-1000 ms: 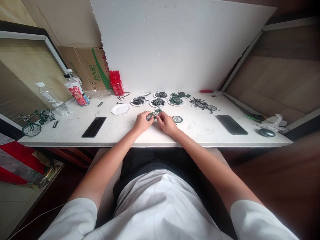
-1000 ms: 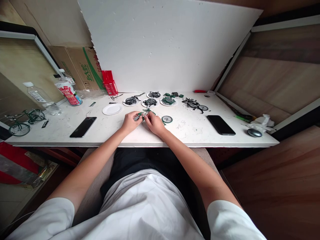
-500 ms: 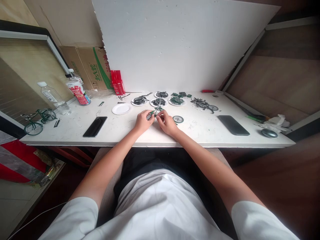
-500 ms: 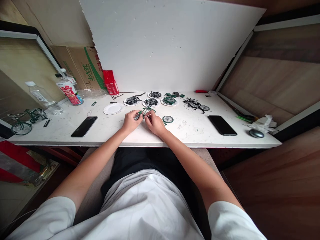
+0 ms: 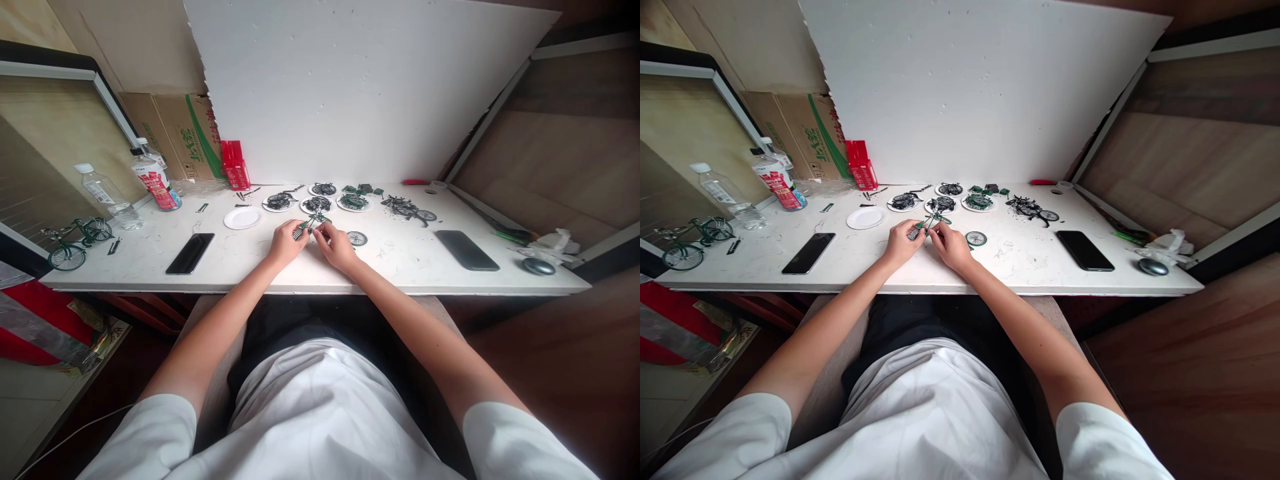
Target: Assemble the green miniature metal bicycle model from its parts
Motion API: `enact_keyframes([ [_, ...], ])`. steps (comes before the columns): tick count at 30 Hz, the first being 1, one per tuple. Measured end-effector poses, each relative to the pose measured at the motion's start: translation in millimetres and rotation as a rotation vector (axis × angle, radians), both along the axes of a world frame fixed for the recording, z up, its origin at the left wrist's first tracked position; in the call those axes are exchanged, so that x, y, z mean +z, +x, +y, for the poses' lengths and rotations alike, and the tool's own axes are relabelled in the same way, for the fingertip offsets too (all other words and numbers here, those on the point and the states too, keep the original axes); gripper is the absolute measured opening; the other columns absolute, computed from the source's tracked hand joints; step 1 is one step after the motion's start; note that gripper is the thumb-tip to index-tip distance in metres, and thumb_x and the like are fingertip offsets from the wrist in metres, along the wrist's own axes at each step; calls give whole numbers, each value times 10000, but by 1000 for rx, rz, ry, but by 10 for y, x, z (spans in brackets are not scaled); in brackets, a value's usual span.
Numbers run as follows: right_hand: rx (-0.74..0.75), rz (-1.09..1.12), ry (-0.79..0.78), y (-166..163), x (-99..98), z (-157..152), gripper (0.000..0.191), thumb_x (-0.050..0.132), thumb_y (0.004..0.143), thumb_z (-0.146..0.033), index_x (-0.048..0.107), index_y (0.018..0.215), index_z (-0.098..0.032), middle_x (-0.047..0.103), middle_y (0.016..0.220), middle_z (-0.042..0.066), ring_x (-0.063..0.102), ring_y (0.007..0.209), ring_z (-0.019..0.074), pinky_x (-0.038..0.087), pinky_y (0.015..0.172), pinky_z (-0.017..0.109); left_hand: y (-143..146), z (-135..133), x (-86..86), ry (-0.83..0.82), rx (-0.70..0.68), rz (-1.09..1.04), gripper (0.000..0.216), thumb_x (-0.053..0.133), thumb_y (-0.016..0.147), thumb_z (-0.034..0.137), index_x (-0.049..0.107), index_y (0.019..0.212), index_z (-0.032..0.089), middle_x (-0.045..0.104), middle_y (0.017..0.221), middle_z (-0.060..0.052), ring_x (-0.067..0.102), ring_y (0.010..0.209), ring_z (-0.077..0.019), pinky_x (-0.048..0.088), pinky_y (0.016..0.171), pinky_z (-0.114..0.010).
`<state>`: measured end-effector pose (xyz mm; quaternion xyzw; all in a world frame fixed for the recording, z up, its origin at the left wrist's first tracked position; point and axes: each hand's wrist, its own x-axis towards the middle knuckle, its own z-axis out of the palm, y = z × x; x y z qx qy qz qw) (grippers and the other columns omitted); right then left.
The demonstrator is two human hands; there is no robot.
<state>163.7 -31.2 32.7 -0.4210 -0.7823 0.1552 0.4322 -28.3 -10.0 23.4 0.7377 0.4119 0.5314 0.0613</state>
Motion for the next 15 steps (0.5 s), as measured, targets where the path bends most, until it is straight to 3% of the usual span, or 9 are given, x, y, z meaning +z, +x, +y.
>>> enact_keyframes([
  [7,-52,-5,-13,6,-22,13,456,350,1107,-623,562,945,-253,670,755,63,607,669,242,384,657,335,7,7,-14,-17,-23,-7,169,689,917,209,766,1066,191,816,1043,-94,759,914,-219,611,858,-344],
  [11,-48,144,-32,19,-52,37,442,279,1122,-639,488,1161,-252,624,706,12,593,627,234,415,662,337,13,-1,11,-18,-27,-38,167,680,930,223,773,1060,177,819,1029,-98,759,871,-211,614,842,-341],
  [15,-130,314,7,48,-76,96,467,312,1100,-695,466,1158,-258,570,748,-8,531,624,198,402,654,323,18,-38,100,-21,-35,-55,217,692,932,258,774,1115,176,817,1083,-100,767,926,-213,626,866,-339],
])
